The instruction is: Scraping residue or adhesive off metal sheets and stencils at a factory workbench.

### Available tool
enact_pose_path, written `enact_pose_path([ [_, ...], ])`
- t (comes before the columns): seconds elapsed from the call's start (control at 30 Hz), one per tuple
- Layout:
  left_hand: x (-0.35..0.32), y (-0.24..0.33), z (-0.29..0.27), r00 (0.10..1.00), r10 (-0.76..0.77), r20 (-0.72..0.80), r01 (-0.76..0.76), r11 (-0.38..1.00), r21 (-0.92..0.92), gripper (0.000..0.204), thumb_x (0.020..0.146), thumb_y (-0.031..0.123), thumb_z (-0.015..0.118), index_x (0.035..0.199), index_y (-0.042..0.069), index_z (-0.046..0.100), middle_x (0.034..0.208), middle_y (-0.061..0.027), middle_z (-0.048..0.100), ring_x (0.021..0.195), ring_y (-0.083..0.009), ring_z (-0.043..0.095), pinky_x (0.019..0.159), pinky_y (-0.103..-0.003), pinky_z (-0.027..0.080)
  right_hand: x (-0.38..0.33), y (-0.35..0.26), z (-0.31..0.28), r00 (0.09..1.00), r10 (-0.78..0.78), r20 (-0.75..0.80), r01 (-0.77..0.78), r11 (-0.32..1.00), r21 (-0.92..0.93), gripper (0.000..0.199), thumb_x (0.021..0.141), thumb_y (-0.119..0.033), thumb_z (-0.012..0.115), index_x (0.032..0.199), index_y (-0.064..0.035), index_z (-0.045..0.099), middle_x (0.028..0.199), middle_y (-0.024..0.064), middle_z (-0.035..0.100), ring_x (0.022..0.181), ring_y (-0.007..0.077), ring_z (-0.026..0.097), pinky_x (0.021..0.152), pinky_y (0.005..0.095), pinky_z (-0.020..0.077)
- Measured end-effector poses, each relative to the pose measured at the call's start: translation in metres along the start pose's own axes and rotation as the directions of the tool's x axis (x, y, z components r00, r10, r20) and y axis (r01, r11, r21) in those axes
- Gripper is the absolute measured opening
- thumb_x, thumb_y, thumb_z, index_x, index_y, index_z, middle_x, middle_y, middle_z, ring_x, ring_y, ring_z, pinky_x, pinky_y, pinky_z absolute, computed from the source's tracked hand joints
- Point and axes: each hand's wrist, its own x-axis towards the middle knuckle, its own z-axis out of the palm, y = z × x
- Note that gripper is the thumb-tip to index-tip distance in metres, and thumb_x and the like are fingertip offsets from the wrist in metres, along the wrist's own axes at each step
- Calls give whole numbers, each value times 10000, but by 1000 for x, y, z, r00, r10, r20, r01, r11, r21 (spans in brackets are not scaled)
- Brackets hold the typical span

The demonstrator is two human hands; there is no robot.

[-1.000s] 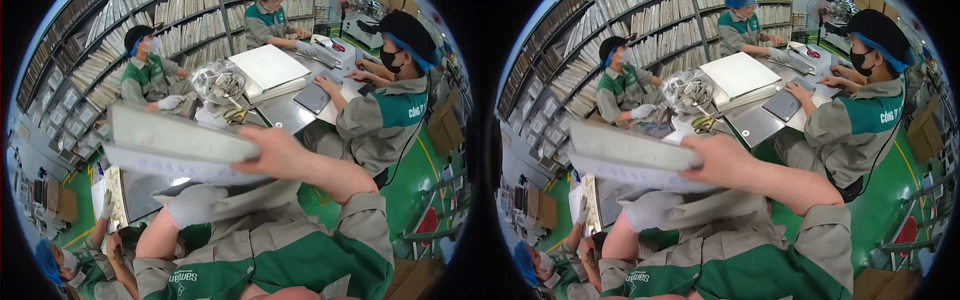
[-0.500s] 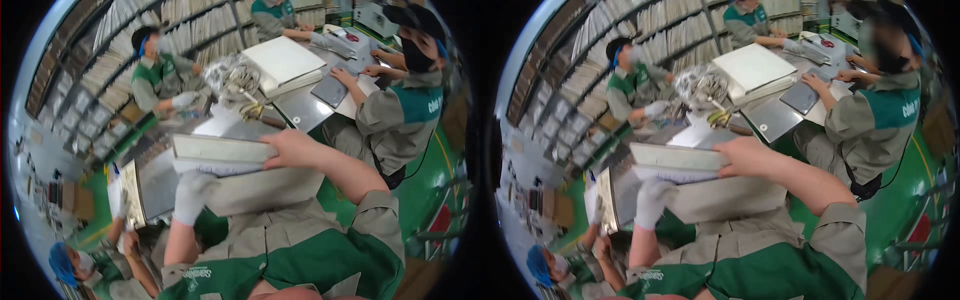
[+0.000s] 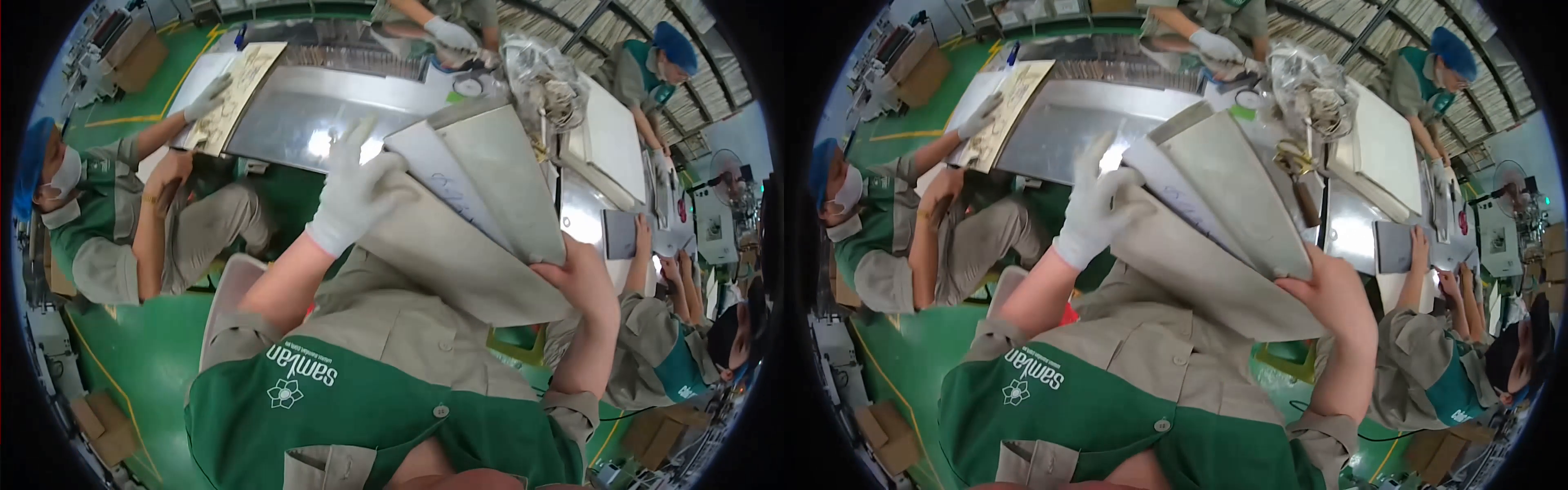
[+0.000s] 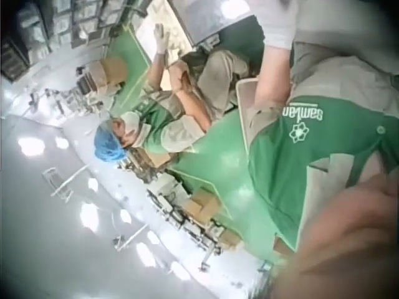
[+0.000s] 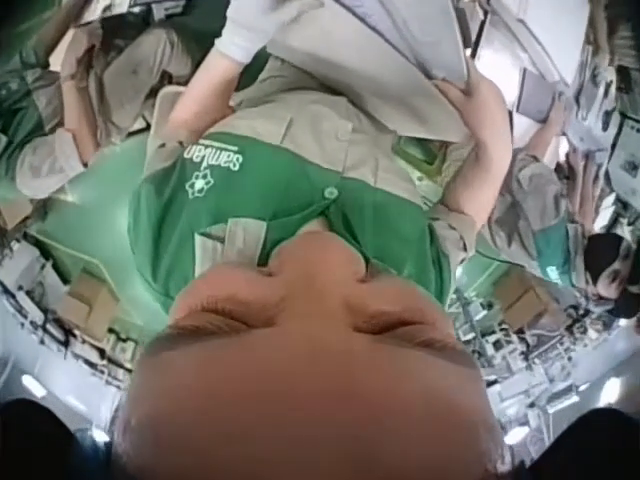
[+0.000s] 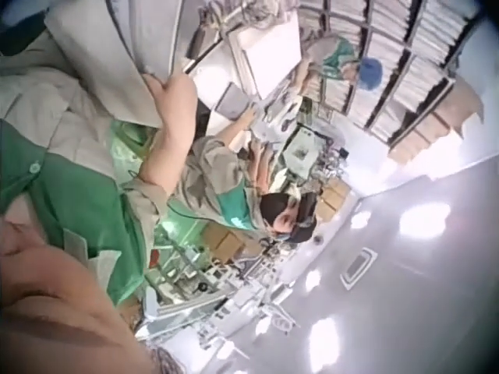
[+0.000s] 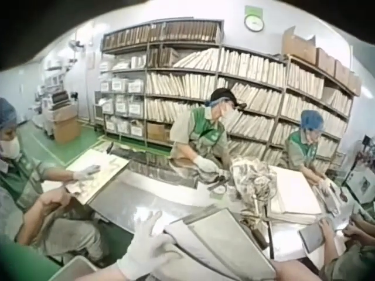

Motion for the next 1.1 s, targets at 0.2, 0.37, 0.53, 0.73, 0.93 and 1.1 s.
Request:
enact_pose_path([
  [0.2,-5,-12,15,934,-215,284,322,852,-413,426,765,112,797,1137,69,595,1469,-274,432,1284,-412,509,1026,-404,452,18,-9,-15,989,61,136,-66,997,36,436,773,-132,790,1162,-7,637,886,219,703,806,402,679,727,401,525],
  [0.37,-5,-3,16,973,-95,212,164,926,-339,428,721,140,854,1079,88,625,1486,-232,456,1301,-393,523,1014,-390,475,17,9,-34,963,109,246,-125,991,53,342,750,-121,804,1038,16,681,815,169,711,706,227,670,716,349,516],
  [0.53,5,-8,7,985,55,165,-46,997,-57,416,662,205,890,983,138,634,1475,-151,497,1395,-427,415,1158,-580,294,15,22,-32,962,110,249,-133,988,75,328,747,-108,795,1035,4,686,814,170,710,701,237,668,708,349,517],
  [0.73,4,8,10,943,332,7,-329,936,-125,296,641,146,823,883,123,653,1197,-100,663,1194,-334,585,1108,-559,391,-4,27,-43,966,92,241,-91,996,-14,395,741,-149,805,1092,-13,683,872,198,704,793,330,683,743,391,519],
  [0.93,6,14,10,949,315,3,-310,937,-164,243,615,24,786,836,32,687,1062,-155,689,1034,-345,658,1079,-552,430,-8,26,-28,998,-56,17,49,958,281,495,796,-320,819,1171,-42,654,999,188,699,915,343,682,784,393,519],
  [1.1,6,22,17,945,327,14,-312,912,-267,314,636,19,782,921,85,667,1095,-108,691,1060,-304,666,1081,-548,446,-1,-8,-4,963,-105,-249,150,974,168,694,756,-445,832,1303,-105,572,1059,184,702,939,349,691,804,397,532],
])
